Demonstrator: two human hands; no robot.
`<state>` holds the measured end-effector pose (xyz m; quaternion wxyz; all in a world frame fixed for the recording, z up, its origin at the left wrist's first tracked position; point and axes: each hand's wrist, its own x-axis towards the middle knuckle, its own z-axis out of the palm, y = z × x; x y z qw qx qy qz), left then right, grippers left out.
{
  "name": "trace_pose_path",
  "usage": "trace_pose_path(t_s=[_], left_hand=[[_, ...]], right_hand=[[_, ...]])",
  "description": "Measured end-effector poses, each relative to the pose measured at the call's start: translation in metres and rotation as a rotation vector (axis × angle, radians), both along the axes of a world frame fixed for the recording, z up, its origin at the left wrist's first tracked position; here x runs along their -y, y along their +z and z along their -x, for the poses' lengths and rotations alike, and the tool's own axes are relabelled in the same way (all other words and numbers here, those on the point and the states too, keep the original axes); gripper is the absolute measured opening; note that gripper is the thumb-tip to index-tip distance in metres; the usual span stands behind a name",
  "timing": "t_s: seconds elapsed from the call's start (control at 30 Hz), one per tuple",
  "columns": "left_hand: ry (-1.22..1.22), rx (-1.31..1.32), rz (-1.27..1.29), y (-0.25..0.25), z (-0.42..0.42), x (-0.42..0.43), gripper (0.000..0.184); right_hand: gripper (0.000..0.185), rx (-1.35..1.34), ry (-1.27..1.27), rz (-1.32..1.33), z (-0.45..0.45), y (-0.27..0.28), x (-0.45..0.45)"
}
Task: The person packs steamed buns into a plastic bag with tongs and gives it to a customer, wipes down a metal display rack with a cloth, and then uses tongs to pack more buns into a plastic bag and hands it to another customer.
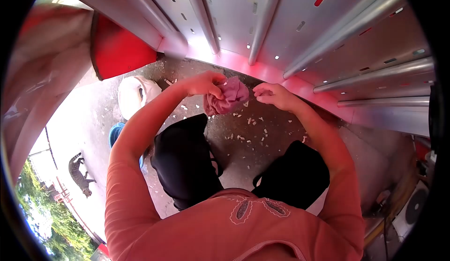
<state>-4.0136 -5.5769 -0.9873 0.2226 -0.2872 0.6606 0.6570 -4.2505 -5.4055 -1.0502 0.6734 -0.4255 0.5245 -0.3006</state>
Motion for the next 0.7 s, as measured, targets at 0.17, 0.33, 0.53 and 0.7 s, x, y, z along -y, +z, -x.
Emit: trace_pose_path(t_s=[0.17, 0.33, 0.53, 0.7], left_hand=[[0.636, -0.271, -0.565, 0.049, -0.022, -0.013, 0.05], [0.723, -0.393, -0.654, 0.041, -0.011, -0.015, 0.052], [0.661, -0.53, -0.737, 0.029, -0.026, -0.003, 0.061], [0.572, -0.297, -0.545, 0.009, -0.008, -0.005, 0.066]], right_hand=[[0.067, 0.55, -0.109, 0.019, -0.023, 0.044, 0.006], [0.046, 0.241, 0.018, -0.012, -0.022, 0.083, 0.019], [0.025, 0.069, 0.097, 0.124, 0.01, 0.139, 0.001], [0.037, 0.062, 0.103, 0.369, 0.005, 0.164, 0.003]])
